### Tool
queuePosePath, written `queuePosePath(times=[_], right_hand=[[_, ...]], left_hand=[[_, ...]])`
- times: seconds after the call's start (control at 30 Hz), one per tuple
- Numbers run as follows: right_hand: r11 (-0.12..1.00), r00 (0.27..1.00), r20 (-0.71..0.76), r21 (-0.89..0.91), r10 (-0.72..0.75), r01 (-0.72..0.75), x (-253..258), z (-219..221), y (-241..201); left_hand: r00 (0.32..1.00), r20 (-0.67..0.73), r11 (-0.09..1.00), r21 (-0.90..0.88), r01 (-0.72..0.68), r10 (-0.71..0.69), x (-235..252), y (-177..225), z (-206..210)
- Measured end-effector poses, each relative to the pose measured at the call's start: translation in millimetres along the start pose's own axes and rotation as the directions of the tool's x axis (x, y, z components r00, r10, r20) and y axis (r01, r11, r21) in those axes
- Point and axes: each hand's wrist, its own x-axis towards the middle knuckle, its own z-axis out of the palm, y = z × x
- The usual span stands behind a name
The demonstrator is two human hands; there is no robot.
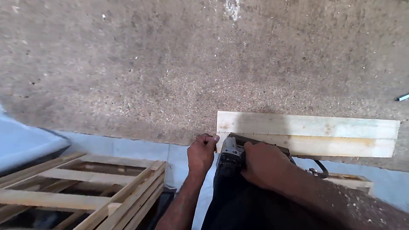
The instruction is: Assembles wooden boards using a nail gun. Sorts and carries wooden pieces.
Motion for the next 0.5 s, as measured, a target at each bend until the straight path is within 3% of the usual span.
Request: queuePosePath(times=[0.5], right_hand=[[0.995,0.999,-0.048,0.093,-0.02,0.025,-3.5,5.7,12.3]], left_hand=[[0.996,-0.043,0.997,0.026,-0.071,0.072,-3.6,-3.5,9.8]])
